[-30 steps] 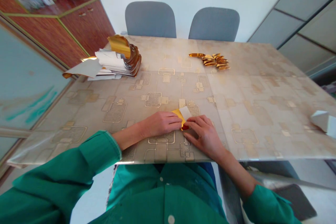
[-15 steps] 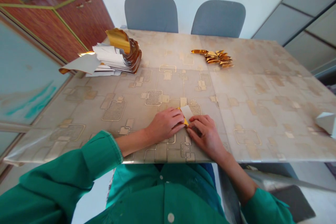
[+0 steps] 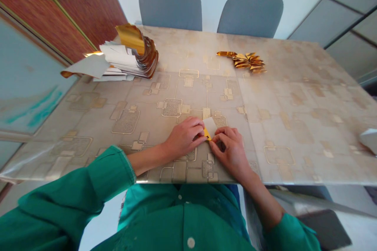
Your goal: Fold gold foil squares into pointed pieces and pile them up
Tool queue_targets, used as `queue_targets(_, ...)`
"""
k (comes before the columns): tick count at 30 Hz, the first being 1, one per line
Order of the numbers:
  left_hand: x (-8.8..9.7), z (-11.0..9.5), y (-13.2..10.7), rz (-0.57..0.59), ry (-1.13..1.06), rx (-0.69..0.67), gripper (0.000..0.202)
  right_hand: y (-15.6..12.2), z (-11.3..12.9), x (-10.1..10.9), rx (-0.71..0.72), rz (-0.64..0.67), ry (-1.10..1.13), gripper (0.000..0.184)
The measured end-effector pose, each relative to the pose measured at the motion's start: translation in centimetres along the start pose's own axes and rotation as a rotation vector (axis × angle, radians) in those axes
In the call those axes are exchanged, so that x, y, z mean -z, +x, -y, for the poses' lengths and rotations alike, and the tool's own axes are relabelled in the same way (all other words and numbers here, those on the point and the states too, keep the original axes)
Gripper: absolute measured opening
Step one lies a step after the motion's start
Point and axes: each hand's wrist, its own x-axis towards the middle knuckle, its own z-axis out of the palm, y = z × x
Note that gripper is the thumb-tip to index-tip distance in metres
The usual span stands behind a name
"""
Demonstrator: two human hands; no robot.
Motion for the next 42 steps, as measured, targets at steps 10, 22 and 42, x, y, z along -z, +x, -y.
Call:
queue_targets(10, -0.5, -0.2, 0.5, 0.031, 0.108, 0.064, 0.019, -0.1, 0.4, 0.0, -0.071, -0.02, -0.074, 0.015)
queue_targets(22, -0.2, -0.3, 0.6, 0.025, 0.23, 0.106, 0.026, 0.0, 0.8, -0.2, -0.09, 0.014, -0.183, 0.015)
queue_targets(42, -0.1, 0.0, 1.1, 0.024, 0.23, 0.15, 0.03, 0.2, 0.6, 0.0, -0.102, 0.053, -0.181, 0.01)
